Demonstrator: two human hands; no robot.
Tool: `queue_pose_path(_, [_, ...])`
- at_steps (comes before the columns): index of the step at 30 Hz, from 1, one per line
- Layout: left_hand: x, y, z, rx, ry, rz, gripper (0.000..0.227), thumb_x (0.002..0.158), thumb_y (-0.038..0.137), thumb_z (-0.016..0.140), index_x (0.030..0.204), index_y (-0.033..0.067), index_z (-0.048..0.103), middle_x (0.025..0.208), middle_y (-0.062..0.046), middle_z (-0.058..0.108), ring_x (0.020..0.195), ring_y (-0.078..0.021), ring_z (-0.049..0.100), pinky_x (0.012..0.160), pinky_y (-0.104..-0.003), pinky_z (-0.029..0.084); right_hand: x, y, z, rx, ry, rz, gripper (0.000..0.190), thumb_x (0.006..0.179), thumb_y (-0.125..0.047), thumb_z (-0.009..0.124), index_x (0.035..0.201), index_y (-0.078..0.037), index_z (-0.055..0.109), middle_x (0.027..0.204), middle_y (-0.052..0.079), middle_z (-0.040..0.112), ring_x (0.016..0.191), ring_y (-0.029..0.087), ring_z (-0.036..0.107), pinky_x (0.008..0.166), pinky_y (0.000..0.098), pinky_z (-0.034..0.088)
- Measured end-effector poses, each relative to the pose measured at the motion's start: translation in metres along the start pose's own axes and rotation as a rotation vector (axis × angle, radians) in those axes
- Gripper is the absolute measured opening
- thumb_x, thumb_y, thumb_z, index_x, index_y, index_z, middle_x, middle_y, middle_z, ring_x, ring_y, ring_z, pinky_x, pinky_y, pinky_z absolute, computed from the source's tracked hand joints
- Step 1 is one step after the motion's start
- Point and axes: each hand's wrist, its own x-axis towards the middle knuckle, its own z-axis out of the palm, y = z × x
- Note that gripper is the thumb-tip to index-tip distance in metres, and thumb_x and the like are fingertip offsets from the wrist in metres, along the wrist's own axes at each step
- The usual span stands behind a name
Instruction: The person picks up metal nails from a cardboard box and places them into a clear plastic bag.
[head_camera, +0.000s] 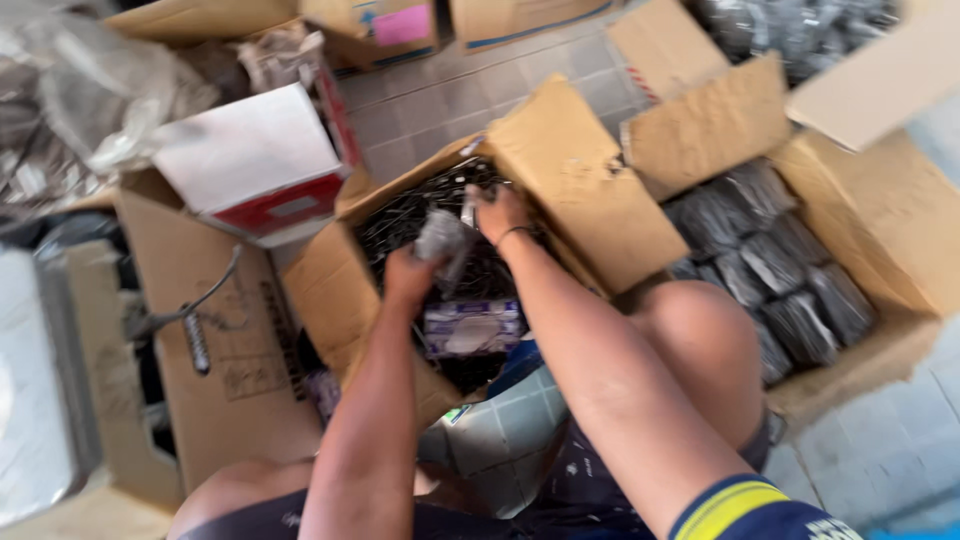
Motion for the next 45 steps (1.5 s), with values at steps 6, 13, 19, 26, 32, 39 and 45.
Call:
queue_pose_path(6, [-0.050,0.170,-0.030,-0.845,0.026,-0.086,0.047,0.091,0.022,0.096,0.131,0.0045,0.078,0.111,-0.012,0.077,0.095,-0.0247,0.075,0.079,-0.040,0.067,-0.190,-0.175,-0.102,1.083,-0.145,-0.122,0.092,0.102,-0.064,0.069,0.166,0.000,0.058,0.174,0.034,0.051,0.168,0.054,0.036,0.140,0.0627,0.030])
queue_pose_path(13, [-0.080,0.277,-0.053,-1.481,0.056,-0.200,0.082,0.086,0.054,0.090,0.147,0.0119,0.055,0.138,-0.023,0.074,0.122,-0.0413,0.077,0.114,-0.061,0.065,-0.165,-0.199,-0.098,1.455,-0.012,-0.335,0.024,0.101,-0.037,0.084,0.115,-0.019,0.076,0.112,-0.002,0.070,0.117,0.014,0.066,0.111,0.0414,0.055])
queue_pose_path(19, [-0.098,0.294,-0.031,-1.667,0.274,-0.283,0.059,0.081,0.046,0.085,0.123,0.0108,0.064,0.133,-0.024,0.074,0.119,-0.0410,0.076,0.108,-0.059,0.064,-0.094,-0.172,-0.064,1.424,0.092,-0.335,0.012,0.094,-0.020,0.085,0.104,-0.015,0.080,0.099,0.006,0.074,0.097,0.019,0.072,0.094,0.0409,0.060])
queue_pose_path(26, [-0.040,0.244,-0.026,-1.724,0.290,-0.378,0.053,0.093,0.034,0.079,0.134,0.0006,0.076,0.137,-0.024,0.075,0.126,-0.0434,0.074,0.109,-0.061,0.060,-0.112,-0.188,-0.077,1.320,-0.022,-0.229,0.030,0.088,-0.030,0.097,0.108,-0.014,0.083,0.096,0.007,0.078,0.090,0.020,0.076,0.085,0.0376,0.065])
queue_pose_path(32, [-0.070,0.290,-0.041,-1.863,0.224,-0.338,0.051,0.100,0.039,0.080,0.137,0.0036,0.076,0.145,-0.022,0.075,0.132,-0.0416,0.074,0.112,-0.059,0.063,-0.131,-0.205,-0.107,1.238,-0.108,-0.414,0.038,0.104,-0.040,0.085,0.134,-0.019,0.074,0.121,0.004,0.077,0.115,0.015,0.075,0.106,0.0385,0.065])
queue_pose_path(39, [-0.049,0.281,-0.053,-1.964,0.209,-0.273,0.023,0.093,0.024,0.078,0.108,0.0064,0.078,0.116,-0.019,0.082,0.107,-0.0356,0.082,0.090,-0.049,0.071,-0.165,-0.215,-0.132,0.999,-0.162,-0.501,0.062,0.122,-0.052,0.045,0.171,-0.013,0.044,0.176,0.018,0.049,0.165,0.037,0.045,0.141,0.0585,0.029])
queue_pose_path(45, [-0.052,0.281,-0.048,-1.998,0.313,-0.316,0.040,0.096,0.044,0.080,0.120,0.0132,0.071,0.123,-0.018,0.080,0.117,-0.0372,0.080,0.101,-0.052,0.067,-0.187,-0.218,-0.102,0.580,-0.029,-0.403,0.128,0.095,-0.066,0.088,0.183,-0.009,0.015,0.187,0.030,0.027,0.174,0.044,0.025,0.145,0.0590,0.014])
